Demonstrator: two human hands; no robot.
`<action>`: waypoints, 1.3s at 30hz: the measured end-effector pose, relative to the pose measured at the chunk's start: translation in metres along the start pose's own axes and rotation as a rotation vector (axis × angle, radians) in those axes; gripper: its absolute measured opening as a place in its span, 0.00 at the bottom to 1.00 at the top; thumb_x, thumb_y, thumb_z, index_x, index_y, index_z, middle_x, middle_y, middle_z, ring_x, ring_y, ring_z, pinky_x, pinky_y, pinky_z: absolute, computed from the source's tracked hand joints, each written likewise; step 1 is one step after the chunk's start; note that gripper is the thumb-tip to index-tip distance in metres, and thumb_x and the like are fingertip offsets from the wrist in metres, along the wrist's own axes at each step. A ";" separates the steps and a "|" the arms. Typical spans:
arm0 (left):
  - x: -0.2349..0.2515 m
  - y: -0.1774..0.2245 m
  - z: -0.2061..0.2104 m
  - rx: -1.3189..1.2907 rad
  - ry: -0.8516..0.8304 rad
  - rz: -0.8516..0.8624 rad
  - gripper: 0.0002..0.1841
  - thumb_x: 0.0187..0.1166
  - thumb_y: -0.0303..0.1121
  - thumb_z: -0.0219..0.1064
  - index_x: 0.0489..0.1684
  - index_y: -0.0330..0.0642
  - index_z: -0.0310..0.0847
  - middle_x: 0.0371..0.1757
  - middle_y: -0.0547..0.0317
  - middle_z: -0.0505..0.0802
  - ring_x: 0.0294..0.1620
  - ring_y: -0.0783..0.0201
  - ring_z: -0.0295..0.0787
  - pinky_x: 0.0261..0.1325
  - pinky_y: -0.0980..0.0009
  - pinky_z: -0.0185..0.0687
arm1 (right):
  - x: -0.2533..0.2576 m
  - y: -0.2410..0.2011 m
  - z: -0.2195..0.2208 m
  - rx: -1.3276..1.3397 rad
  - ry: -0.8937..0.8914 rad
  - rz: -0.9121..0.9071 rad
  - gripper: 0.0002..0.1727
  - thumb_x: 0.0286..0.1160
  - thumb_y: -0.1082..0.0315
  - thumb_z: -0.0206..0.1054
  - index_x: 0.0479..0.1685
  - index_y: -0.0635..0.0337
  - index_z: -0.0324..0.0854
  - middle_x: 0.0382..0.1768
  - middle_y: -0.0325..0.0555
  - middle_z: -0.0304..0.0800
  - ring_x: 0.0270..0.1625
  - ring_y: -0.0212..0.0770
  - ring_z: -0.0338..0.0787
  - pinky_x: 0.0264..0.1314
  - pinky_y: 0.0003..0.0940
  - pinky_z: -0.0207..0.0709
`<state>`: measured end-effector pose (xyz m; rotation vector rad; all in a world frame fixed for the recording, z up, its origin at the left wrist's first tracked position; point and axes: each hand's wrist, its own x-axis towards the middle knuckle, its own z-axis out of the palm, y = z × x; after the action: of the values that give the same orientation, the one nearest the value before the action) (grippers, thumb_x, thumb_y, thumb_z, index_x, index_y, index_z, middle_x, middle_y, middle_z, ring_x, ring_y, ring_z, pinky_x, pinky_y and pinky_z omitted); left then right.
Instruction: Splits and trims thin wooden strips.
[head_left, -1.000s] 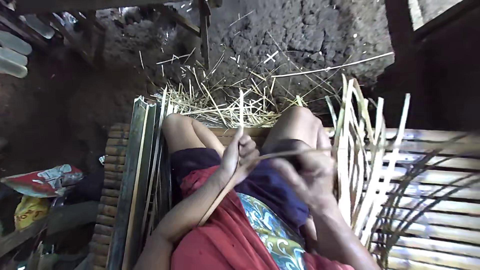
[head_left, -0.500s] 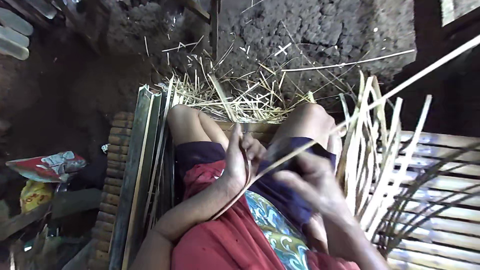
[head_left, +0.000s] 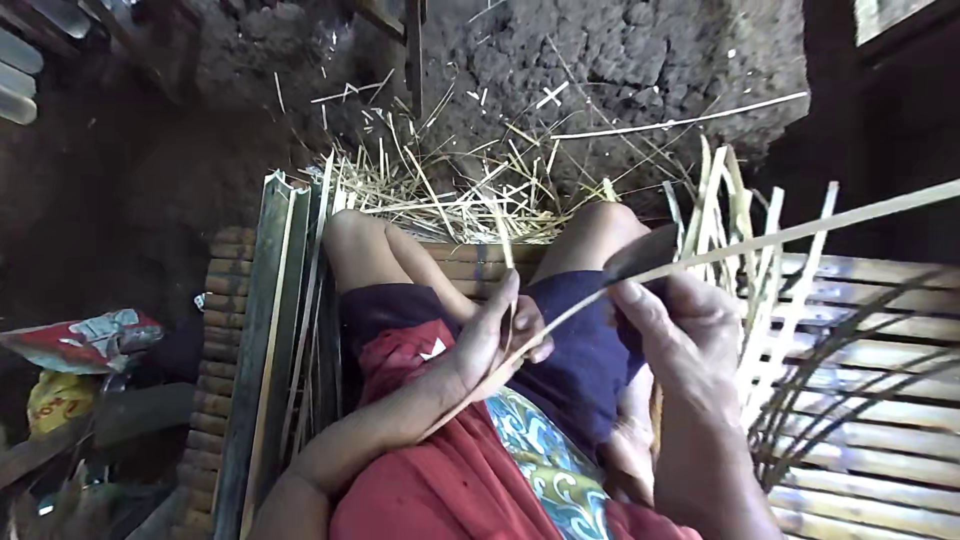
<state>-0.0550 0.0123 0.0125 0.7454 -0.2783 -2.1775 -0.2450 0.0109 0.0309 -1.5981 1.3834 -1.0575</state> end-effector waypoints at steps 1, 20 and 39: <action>0.001 0.001 0.007 -0.042 0.035 -0.007 0.31 0.93 0.55 0.36 0.15 0.54 0.71 0.14 0.71 0.79 0.19 0.75 0.77 0.31 0.79 0.77 | -0.001 -0.002 0.005 0.014 -0.051 -0.021 0.15 0.80 0.47 0.67 0.30 0.44 0.83 0.22 0.17 0.81 0.23 0.13 0.78 0.25 0.13 0.73; 0.012 0.004 0.015 -0.264 0.323 0.066 0.33 0.93 0.57 0.37 0.08 0.56 0.63 0.08 0.74 0.69 0.09 0.77 0.66 0.18 0.82 0.68 | -0.016 -0.001 0.031 0.086 -0.345 0.024 0.20 0.79 0.47 0.68 0.30 0.55 0.87 0.24 0.24 0.83 0.29 0.12 0.80 0.33 0.11 0.74; 0.004 -0.002 -0.020 -0.236 0.439 0.116 0.34 0.93 0.56 0.32 0.04 0.60 0.58 0.05 0.76 0.65 0.09 0.76 0.63 0.22 0.79 0.67 | -0.041 -0.013 0.017 0.153 -0.280 0.042 0.17 0.81 0.49 0.68 0.29 0.50 0.85 0.25 0.22 0.84 0.29 0.11 0.79 0.33 0.10 0.72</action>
<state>-0.0458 0.0114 -0.0060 1.0157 0.1554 -1.8385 -0.2272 0.0535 0.0320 -1.5318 1.1175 -0.8558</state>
